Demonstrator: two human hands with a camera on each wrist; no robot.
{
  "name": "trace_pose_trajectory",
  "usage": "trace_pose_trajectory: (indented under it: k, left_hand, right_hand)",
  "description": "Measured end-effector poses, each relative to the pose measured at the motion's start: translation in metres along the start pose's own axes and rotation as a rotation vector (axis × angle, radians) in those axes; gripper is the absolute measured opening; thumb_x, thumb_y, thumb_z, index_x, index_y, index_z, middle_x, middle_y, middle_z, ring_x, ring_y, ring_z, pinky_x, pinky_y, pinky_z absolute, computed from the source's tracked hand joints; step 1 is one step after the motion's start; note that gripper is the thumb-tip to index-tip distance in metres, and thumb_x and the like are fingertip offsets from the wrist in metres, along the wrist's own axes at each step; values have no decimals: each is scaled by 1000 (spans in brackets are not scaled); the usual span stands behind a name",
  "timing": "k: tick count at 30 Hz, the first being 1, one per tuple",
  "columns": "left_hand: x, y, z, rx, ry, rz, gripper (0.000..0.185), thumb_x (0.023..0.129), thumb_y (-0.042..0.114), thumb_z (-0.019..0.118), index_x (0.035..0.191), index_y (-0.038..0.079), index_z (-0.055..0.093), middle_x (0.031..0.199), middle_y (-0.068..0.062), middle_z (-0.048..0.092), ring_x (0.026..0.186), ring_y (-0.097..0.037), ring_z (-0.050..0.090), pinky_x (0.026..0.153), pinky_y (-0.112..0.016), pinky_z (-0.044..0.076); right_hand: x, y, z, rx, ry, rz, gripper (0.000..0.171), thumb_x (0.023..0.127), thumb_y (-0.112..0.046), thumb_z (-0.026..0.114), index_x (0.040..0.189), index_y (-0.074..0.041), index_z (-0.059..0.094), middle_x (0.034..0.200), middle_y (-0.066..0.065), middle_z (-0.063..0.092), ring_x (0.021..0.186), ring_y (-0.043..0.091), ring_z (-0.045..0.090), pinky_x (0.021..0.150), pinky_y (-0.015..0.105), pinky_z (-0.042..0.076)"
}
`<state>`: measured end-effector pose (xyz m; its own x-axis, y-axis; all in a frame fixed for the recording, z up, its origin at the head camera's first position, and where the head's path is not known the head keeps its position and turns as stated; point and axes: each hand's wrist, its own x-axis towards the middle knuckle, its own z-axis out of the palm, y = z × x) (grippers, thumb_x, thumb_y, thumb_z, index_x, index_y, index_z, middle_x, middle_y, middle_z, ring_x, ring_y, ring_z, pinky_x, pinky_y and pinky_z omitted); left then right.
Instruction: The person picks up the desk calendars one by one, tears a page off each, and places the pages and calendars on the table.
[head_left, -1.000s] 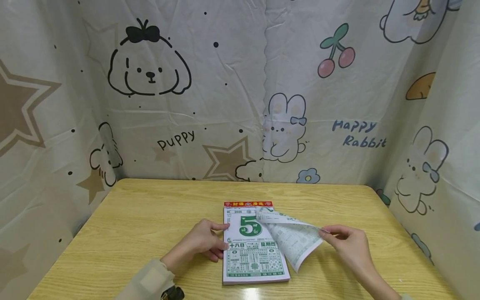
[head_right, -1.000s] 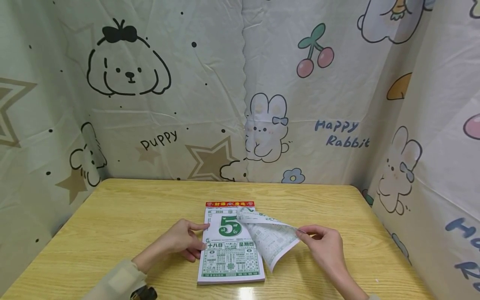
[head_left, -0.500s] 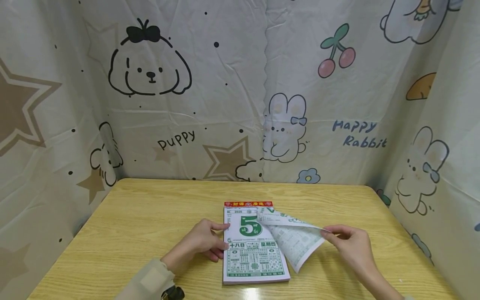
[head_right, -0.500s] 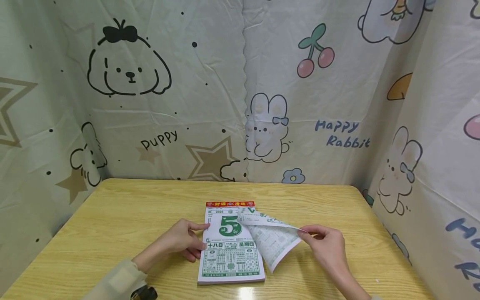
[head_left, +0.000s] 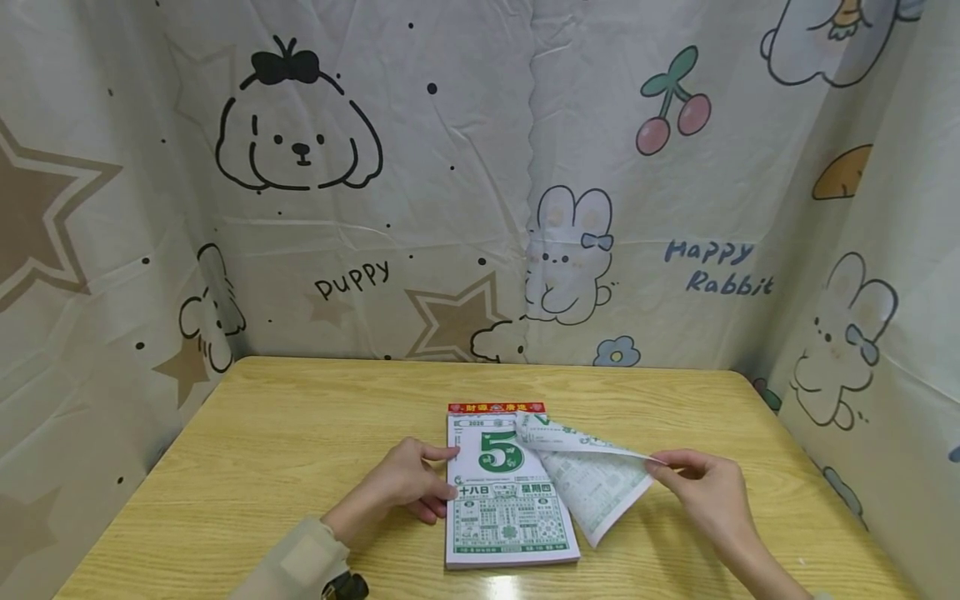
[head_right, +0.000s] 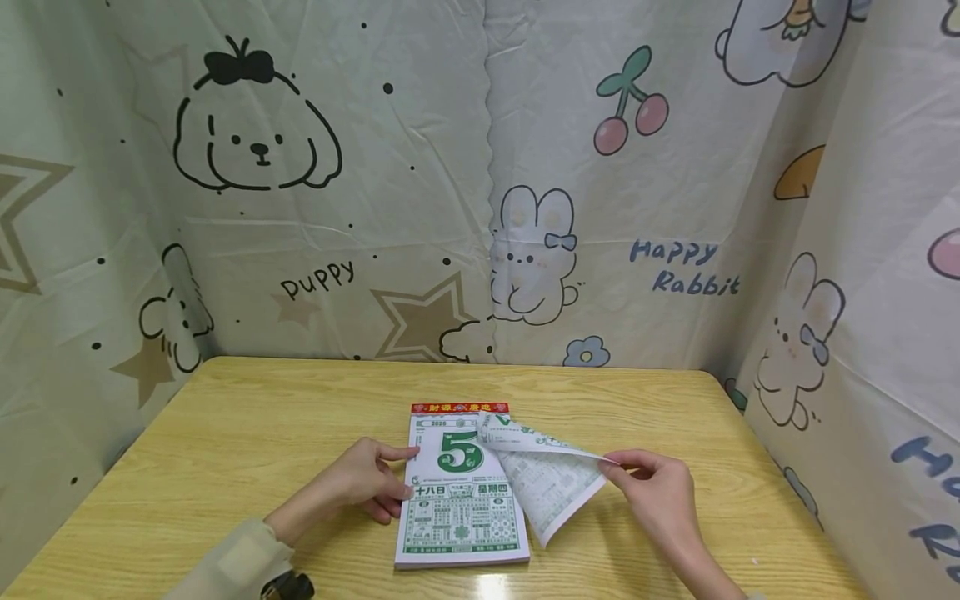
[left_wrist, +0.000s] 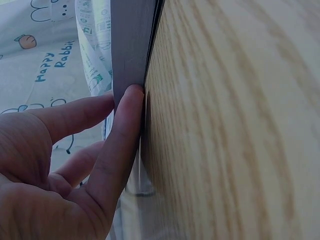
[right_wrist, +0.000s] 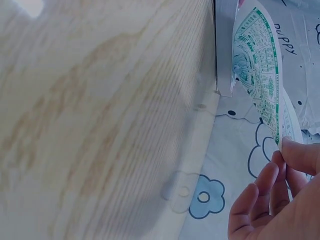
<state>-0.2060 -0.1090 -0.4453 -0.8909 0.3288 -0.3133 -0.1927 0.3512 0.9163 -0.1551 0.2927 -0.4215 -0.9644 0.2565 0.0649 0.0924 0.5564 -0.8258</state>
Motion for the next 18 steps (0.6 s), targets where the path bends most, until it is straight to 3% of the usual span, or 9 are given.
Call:
trace_pose_trajectory:
  k: [18]
  left_hand:
    - [0, -1, 0, -3, -1, 1, 67, 86, -3, 84, 147, 0, 59, 80, -15, 74, 57, -21, 71, 55, -38, 65]
  right_hand:
    - [-2, -2, 1, -8, 39, -21, 21, 92, -16, 85, 106, -1, 82, 105, 8, 77, 79, 14, 61, 61, 23, 50]
